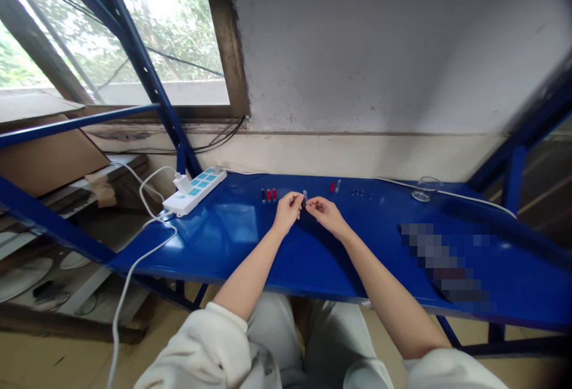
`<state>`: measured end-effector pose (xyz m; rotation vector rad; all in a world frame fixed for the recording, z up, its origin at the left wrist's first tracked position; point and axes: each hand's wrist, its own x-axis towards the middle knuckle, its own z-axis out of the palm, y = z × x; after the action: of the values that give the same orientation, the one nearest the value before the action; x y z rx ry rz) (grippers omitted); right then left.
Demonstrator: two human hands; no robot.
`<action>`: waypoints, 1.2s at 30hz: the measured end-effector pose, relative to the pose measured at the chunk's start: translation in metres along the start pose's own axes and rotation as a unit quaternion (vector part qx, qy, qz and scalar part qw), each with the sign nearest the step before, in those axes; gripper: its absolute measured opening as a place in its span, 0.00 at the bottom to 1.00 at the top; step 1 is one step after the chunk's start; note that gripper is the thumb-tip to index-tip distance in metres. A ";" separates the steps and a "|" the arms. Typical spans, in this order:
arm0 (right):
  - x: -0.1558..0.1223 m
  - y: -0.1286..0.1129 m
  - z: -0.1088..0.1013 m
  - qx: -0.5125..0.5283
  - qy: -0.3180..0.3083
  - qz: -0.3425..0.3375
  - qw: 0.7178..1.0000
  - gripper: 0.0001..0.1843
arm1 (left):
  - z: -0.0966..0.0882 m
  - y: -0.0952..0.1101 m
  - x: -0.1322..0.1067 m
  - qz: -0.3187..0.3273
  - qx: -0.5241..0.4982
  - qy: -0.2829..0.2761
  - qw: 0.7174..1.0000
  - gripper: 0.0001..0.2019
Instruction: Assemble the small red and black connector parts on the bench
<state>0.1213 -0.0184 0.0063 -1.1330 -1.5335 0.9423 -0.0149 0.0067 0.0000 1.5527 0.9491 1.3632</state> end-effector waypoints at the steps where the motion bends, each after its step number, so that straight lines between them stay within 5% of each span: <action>1: 0.000 -0.001 0.000 0.003 -0.005 0.001 1.000 0.17 | 0.000 0.000 0.000 0.001 0.004 0.001 1.000 0.15; 10: 0.002 0.008 0.003 0.002 -0.032 -0.058 0.998 0.14 | 0.000 0.007 -0.003 0.007 0.027 -0.025 0.999 0.17; 15: 0.012 0.003 -0.011 -0.155 0.012 -0.064 0.986 0.10 | -0.002 0.001 -0.001 0.015 0.069 -0.003 0.998 0.16; 20: 0.036 -0.004 -0.052 -0.372 0.076 0.064 0.923 0.06 | -0.003 -0.003 -0.002 0.070 0.199 -0.004 0.978 0.11; 24: 0.048 0.008 -0.072 -0.415 0.094 0.170 0.889 0.04 | -0.003 -0.001 -0.005 0.092 0.250 -0.046 0.963 0.11; 30: 0.047 0.038 -0.066 -0.407 0.163 0.117 0.891 0.07 | -0.002 0.000 -0.005 0.087 0.270 -0.071 0.956 0.11; 36: 0.051 0.051 -0.064 -0.419 0.166 0.131 0.883 0.09 | -0.002 0.002 -0.005 0.091 0.275 -0.084 0.953 0.11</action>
<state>0.1895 0.0466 -0.0143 -2.0347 -1.5408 0.1721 -0.0172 0.0013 -0.0004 2.1834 1.1637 1.1130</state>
